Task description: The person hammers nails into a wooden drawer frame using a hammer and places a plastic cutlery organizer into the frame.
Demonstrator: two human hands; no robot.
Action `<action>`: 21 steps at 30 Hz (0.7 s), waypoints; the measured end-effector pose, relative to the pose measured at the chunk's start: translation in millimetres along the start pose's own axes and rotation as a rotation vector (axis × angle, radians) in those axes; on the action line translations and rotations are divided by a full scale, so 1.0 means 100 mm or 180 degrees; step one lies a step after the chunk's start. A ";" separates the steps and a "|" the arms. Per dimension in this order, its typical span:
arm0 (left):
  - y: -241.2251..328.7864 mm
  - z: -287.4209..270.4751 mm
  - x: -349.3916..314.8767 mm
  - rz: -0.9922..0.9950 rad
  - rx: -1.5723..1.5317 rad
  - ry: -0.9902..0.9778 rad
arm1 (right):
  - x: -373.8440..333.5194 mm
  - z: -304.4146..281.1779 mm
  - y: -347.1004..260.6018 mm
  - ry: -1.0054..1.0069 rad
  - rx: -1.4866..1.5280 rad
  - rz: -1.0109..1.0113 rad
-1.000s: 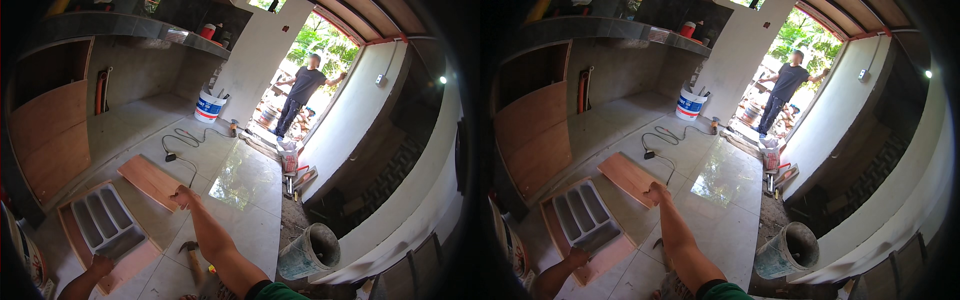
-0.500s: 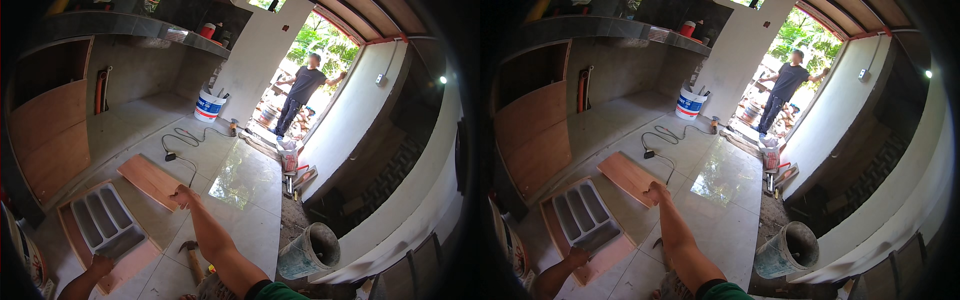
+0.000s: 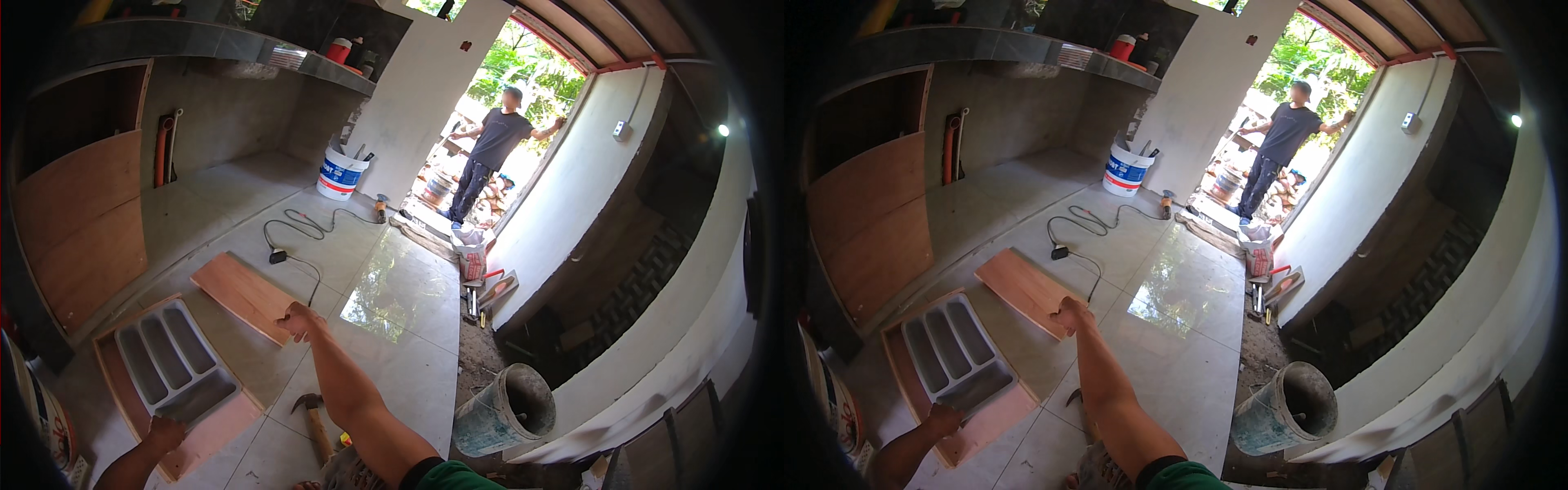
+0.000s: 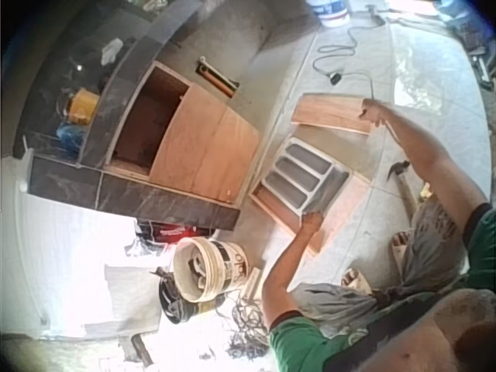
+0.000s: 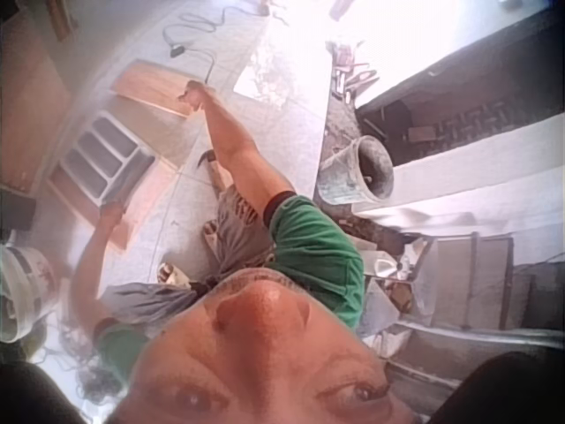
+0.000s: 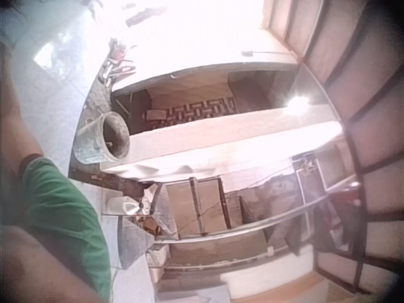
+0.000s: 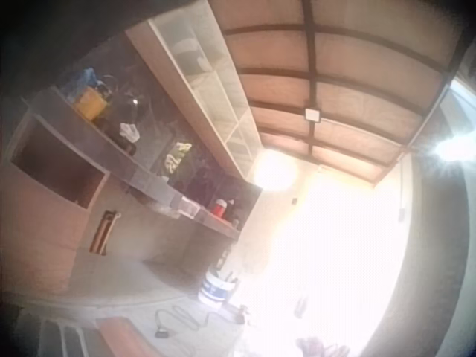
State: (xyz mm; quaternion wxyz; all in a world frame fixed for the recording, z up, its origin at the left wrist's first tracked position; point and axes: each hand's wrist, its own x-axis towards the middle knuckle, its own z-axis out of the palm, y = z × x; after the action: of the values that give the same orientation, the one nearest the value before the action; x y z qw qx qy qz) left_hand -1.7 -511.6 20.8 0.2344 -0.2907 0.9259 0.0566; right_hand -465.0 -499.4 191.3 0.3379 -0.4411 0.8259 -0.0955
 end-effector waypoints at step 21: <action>-0.05 0.14 0.06 -0.0014 0.0045 0.0017 | -0.01 0.01 -0.01 0.0042 -0.0007 -0.0030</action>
State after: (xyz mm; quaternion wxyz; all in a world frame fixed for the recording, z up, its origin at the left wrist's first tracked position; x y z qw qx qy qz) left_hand 2.7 -515.6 5.3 0.2341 -0.2912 0.9263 0.0488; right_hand -463.4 -498.7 190.9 0.3316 -0.4447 0.8261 -0.0991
